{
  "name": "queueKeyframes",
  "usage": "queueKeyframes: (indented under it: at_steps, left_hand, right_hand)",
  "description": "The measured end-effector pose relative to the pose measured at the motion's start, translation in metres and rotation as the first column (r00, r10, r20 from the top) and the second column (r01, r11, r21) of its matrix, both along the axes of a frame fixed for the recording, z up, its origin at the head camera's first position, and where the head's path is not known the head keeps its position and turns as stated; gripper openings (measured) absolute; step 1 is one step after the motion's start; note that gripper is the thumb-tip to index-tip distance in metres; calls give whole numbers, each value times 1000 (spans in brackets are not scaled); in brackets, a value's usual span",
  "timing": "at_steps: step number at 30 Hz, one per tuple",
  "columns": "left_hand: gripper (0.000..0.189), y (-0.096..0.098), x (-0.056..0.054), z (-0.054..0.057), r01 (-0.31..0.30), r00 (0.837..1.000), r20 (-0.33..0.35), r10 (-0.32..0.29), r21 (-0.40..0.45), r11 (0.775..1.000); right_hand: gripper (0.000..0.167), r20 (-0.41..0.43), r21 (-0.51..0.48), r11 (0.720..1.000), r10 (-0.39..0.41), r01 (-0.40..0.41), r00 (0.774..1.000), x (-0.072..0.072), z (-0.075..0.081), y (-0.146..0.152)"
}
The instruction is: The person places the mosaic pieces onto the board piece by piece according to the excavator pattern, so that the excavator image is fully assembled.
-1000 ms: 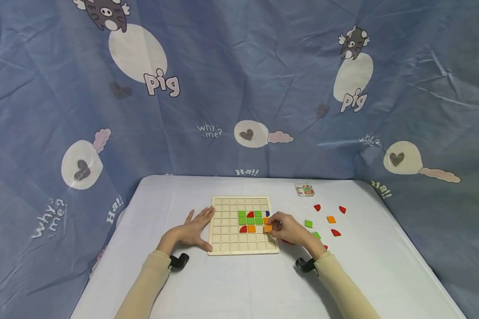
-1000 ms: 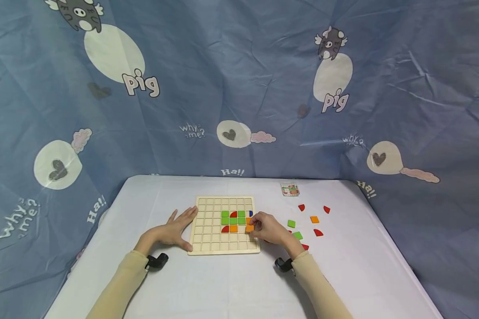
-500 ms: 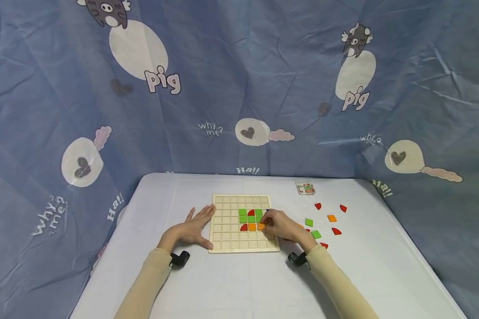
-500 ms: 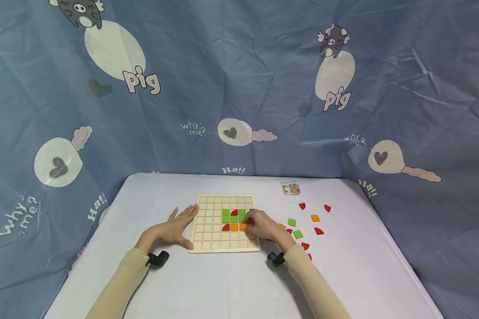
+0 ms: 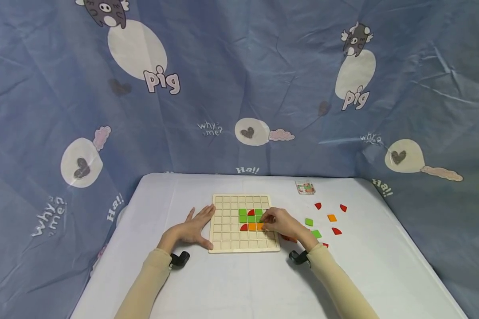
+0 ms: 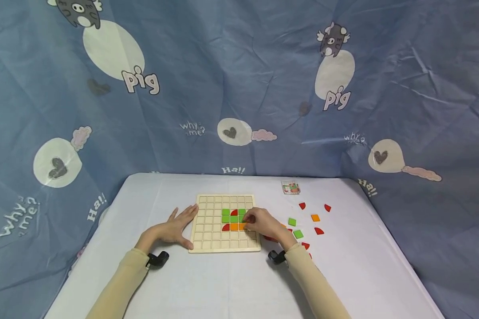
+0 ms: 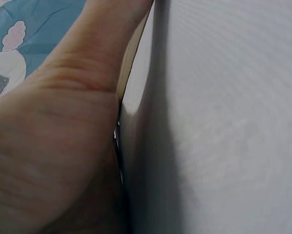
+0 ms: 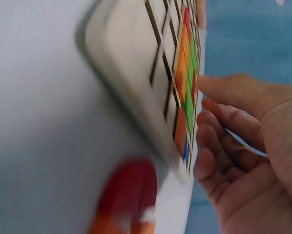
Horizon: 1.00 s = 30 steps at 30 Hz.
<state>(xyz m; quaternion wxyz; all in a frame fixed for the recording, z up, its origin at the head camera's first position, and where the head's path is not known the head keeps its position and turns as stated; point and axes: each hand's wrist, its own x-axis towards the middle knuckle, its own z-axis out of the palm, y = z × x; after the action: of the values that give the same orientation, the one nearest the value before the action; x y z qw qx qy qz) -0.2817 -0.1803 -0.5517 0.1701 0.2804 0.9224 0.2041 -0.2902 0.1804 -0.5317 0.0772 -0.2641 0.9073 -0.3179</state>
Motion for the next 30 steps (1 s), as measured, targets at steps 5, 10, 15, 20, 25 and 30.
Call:
queueKeyframes:
  at_steps: [5, 10, 15, 20, 25, 30]
  left_hand:
    - [133, 1, 4, 0, -5, 1000, -8, 5, 7, 1000]
    - [135, -1, 3, -1, -14, 1000, -4, 14, 5, 1000]
    - [137, -2, 3, -2, -17, 1000, -1, 17, -5, 1000]
    - [136, -2, 3, -1, -11, 1000, -8, 11, 11, 1000]
    - [136, 0, 3, -1, -4, 1000, -10, 4, 18, 1000]
    - [136, 0, 1, -1, 6, 1000, -12, -6, 17, 1000]
  right_hand:
    - [12, -38, -33, 985, -170, 169, 985, -8, 5, 35]
    - [19, -69, -30, 930, -367, 366, 928, -19, 6, 83]
    - [29, -90, 15, 861, -505, 508, 858, -29, 6, 124]
    - [42, -29, 88, 797, -597, 597, 802, -37, 5, 144]
    - [44, 50, 168, 763, -639, 624, 768, -38, 1, 153]
    - [39, 69, 173, 757, -648, 630, 759, -39, -3, 156]
